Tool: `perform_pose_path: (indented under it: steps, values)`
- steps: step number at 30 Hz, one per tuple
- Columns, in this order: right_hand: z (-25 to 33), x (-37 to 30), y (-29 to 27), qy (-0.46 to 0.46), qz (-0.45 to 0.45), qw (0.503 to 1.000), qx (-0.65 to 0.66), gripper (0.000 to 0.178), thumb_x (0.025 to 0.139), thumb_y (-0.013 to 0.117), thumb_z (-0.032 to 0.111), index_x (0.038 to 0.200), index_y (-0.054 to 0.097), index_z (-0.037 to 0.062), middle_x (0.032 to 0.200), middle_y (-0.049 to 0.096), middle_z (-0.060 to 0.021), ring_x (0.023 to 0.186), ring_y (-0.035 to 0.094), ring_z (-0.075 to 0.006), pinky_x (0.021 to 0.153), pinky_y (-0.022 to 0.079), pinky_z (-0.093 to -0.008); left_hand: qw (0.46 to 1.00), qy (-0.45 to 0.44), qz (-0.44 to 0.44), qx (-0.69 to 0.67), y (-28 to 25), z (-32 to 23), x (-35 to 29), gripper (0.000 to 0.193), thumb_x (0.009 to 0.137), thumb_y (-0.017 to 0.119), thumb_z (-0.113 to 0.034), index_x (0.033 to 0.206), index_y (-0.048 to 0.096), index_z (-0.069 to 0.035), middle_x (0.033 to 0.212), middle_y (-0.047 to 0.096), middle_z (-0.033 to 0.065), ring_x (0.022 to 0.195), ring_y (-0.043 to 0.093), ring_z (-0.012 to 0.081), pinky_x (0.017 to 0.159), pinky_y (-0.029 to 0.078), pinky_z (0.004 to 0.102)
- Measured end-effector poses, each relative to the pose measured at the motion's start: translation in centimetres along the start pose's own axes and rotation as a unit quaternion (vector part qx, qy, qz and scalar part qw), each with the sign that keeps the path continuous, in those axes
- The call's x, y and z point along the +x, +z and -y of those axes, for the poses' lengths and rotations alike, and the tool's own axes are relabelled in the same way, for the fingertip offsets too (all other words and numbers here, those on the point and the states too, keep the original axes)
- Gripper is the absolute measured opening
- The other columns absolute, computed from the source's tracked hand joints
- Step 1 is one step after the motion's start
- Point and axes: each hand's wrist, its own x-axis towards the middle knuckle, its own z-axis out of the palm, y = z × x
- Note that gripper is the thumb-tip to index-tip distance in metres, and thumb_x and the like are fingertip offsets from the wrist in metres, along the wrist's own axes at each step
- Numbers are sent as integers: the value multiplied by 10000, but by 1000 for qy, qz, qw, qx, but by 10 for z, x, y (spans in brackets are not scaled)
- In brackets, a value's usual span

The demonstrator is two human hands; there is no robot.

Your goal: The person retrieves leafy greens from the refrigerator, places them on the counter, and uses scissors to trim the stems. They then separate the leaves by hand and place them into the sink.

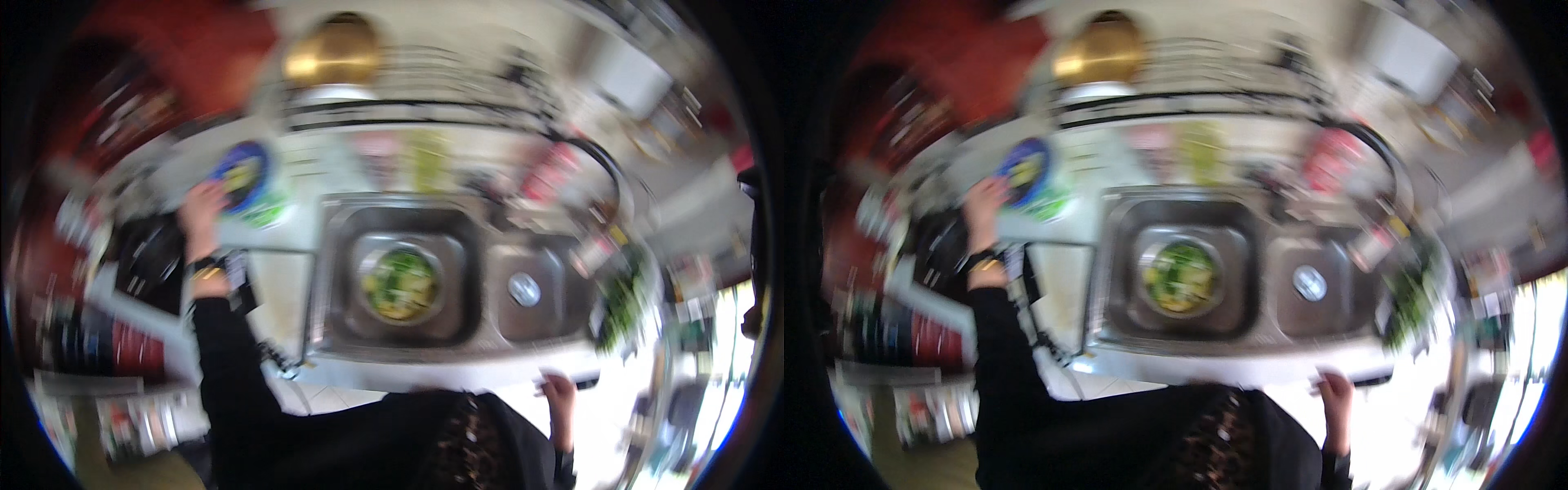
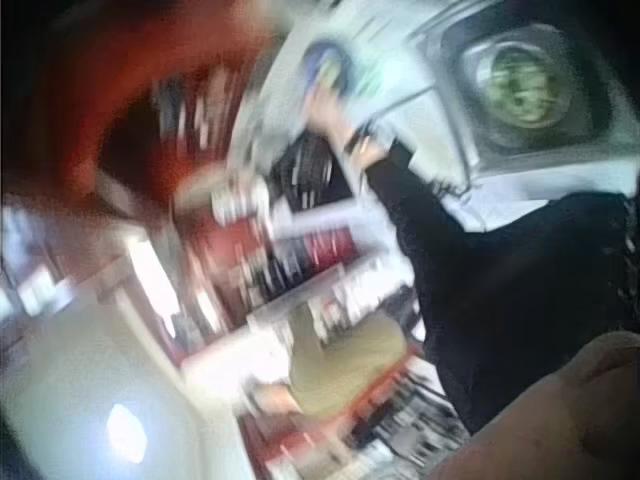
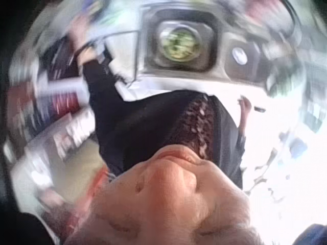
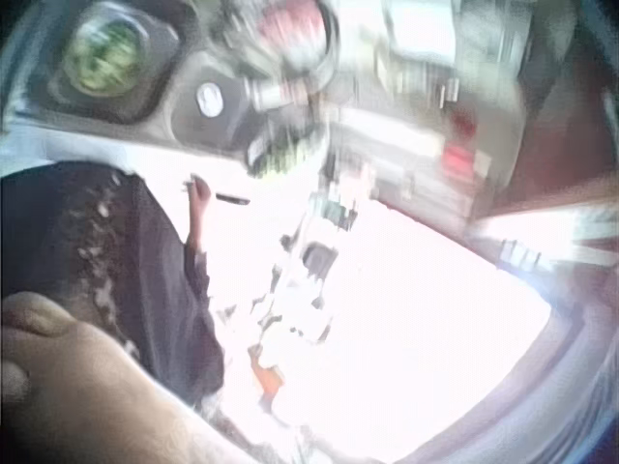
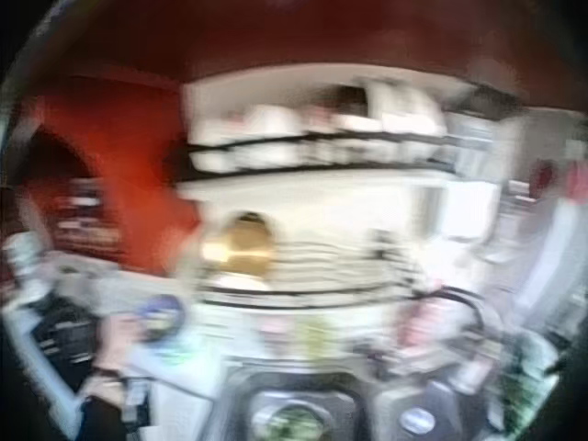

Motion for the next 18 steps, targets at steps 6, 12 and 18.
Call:
perform_pose_path:
  steps: [6,12,18]
  values:
    - [7,11,-20,-68,3,997,-43,225,907,561,17,1099,671,-25,804,694,-75,686,659,-128,637,539,-271,914,166,68,365,-16,1,-10,437,961,635,-202,1348,558,-15,1318,592,126,1189,553,234,1006,426,320]
    - [14,52,-101,-133,-73,982,-108,214,929,592,25,1127,673,7,875,718,-68,759,692,-111,682,558,-251,936,120,235,232,24,-45,-142,411,1003,521,-57,1395,461,51,1399,524,132,1247,523,197,1057,408,323]
    - [0,159,-218,-382,-62,871,-303,278,849,599,40,1104,693,98,1136,677,-115,1095,624,-271,901,507,-393,938,43,294,180,220,-83,-353,370,968,562,-19,1335,548,21,1217,649,137,1116,619,179,994,459,291]
